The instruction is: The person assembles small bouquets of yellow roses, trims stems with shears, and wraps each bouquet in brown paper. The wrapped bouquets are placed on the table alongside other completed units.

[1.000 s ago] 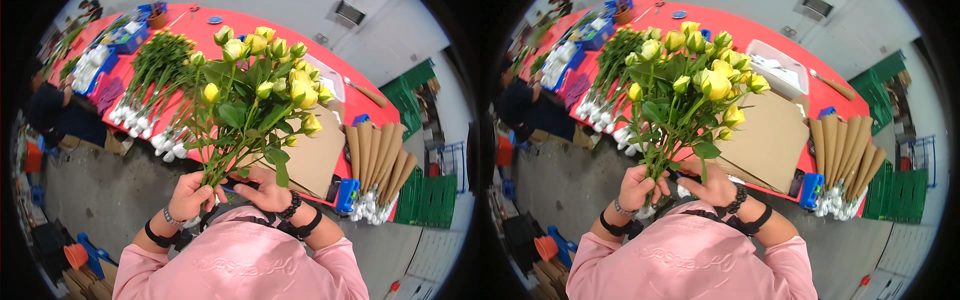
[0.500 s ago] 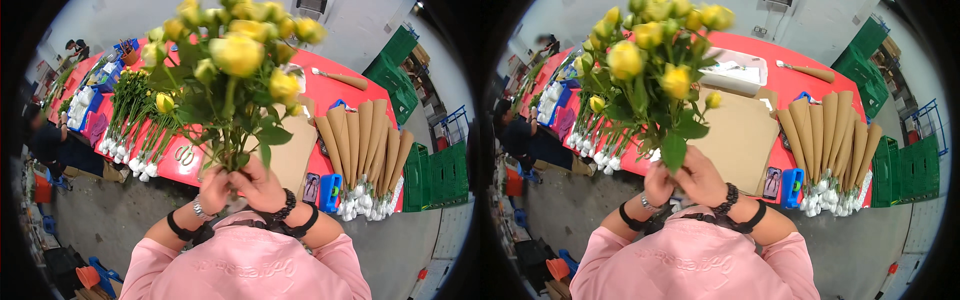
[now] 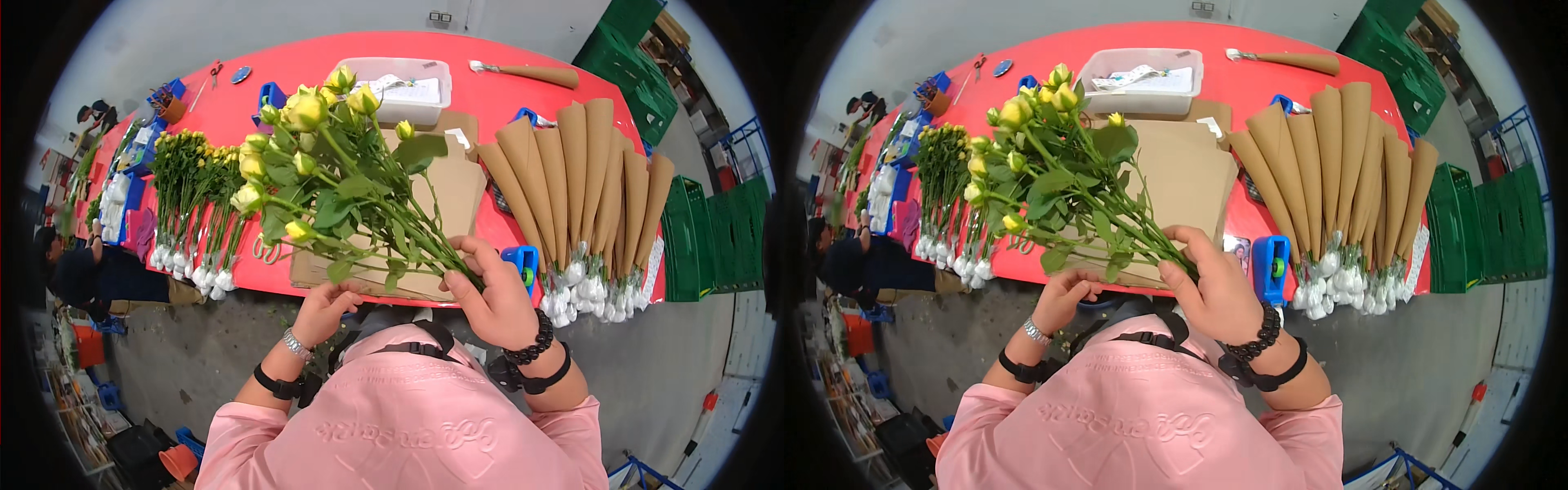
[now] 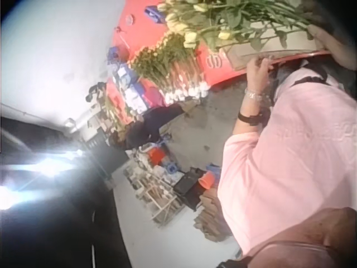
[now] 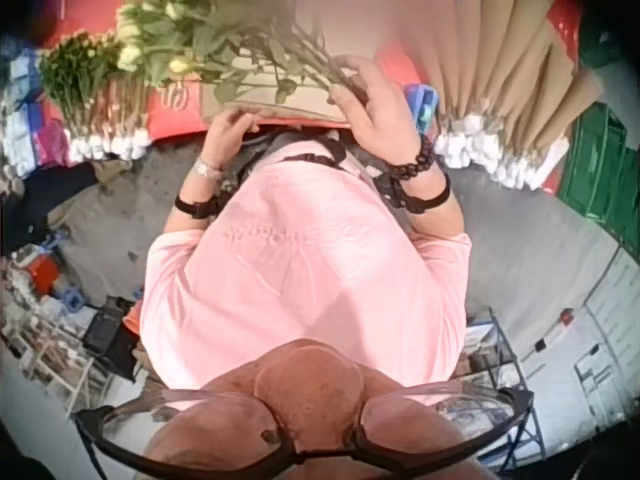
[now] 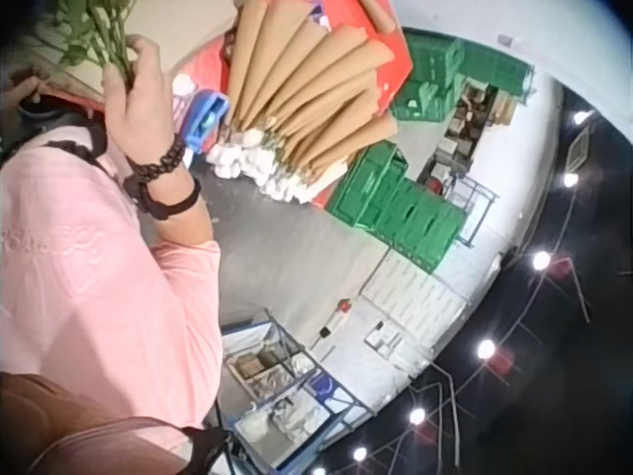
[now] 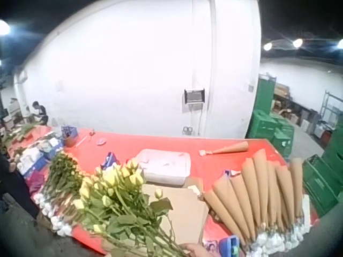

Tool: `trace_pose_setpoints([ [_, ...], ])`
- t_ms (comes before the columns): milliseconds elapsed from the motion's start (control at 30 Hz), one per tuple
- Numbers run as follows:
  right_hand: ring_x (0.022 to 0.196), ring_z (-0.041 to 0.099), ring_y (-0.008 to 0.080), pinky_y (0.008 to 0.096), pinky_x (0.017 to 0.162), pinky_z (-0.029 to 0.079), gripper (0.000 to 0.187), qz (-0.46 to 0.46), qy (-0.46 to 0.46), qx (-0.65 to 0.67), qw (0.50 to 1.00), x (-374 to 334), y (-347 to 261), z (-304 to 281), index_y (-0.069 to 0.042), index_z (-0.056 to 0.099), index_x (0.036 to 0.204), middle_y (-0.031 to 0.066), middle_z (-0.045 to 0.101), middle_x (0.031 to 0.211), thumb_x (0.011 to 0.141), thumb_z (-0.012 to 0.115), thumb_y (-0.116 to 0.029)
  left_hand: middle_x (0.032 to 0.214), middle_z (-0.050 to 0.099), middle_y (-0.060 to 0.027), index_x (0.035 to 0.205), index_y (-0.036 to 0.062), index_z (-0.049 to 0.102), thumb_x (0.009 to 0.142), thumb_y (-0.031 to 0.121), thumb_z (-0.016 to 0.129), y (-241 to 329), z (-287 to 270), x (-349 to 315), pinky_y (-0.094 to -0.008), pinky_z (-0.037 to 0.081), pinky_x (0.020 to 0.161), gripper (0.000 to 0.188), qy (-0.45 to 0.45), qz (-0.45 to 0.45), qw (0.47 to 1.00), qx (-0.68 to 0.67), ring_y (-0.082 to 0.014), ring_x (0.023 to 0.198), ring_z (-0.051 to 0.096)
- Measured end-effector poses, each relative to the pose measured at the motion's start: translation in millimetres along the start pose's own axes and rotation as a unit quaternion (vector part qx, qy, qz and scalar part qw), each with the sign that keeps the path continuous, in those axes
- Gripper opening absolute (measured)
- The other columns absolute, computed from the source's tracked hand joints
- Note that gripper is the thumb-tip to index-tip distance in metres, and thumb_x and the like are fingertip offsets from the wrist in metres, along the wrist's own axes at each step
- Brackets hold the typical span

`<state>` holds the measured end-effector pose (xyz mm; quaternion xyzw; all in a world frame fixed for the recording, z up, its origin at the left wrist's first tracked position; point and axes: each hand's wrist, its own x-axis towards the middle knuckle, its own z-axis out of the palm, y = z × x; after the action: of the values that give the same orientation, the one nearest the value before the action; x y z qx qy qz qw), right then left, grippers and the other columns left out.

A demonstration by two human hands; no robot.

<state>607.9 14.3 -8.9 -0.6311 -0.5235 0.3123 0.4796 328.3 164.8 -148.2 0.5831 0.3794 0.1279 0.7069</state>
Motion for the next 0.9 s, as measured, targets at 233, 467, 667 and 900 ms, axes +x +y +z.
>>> trace_pose_setpoints([
  [233,0.082,0.073,0.0303,0.0341,0.072,0.054,0.027,0.061,-0.019,0.003,0.998,2.2,-23.1,3.9,0.005,0.060,0.119,0.0192,0.072,0.091,0.098,0.065,-0.010,0.121,0.069,-0.0147,0.128,0.0046,0.062,0.103,0.022,0.059,-128.7,-42.1,63.7,-0.0393,0.055,0.093,0.031,-0.024,0.094,0.968,0.229,-0.0247,0.104,0.067],
  [467,0.078,0.071,0.0321,0.0351,0.071,0.054,0.026,0.079,-0.020,-0.074,0.994,19.3,-59.9,29.6,0.004,0.063,0.118,0.0183,0.072,0.091,0.097,0.067,-0.011,0.126,0.066,-0.0156,0.129,0.0062,0.061,0.102,0.024,0.057,-121.3,-57.8,98.4,-0.0413,0.054,0.097,0.032,-0.049,0.090,0.968,0.229,-0.0270,0.107,0.067],
  [667,0.066,0.065,0.0165,0.0280,0.063,0.051,0.024,0.019,0.001,-0.128,0.992,25.3,-79.9,53.9,0.005,0.064,0.117,0.0097,0.071,0.083,0.097,0.065,-0.009,0.123,0.066,-0.0147,0.126,0.0071,0.062,0.101,0.024,0.057,-131.9,-91.1,91.3,-0.0423,0.054,0.095,0.031,-0.075,0.073,0.960,0.261,-0.0275,0.106,0.067],
  [900,0.063,0.067,0.0291,0.0346,0.058,0.052,0.028,-0.017,0.019,-0.154,0.988,34.1,-92.0,67.1,0.001,0.066,0.117,0.0152,0.071,0.086,0.091,0.073,-0.007,0.120,0.067,-0.0137,0.123,0.0080,0.062,0.099,0.024,0.057,-135.4,-107.1,92.5,-0.0435,0.054,0.094,0.030,-0.099,0.066,0.952,0.283,-0.0280,0.104,0.067],
])
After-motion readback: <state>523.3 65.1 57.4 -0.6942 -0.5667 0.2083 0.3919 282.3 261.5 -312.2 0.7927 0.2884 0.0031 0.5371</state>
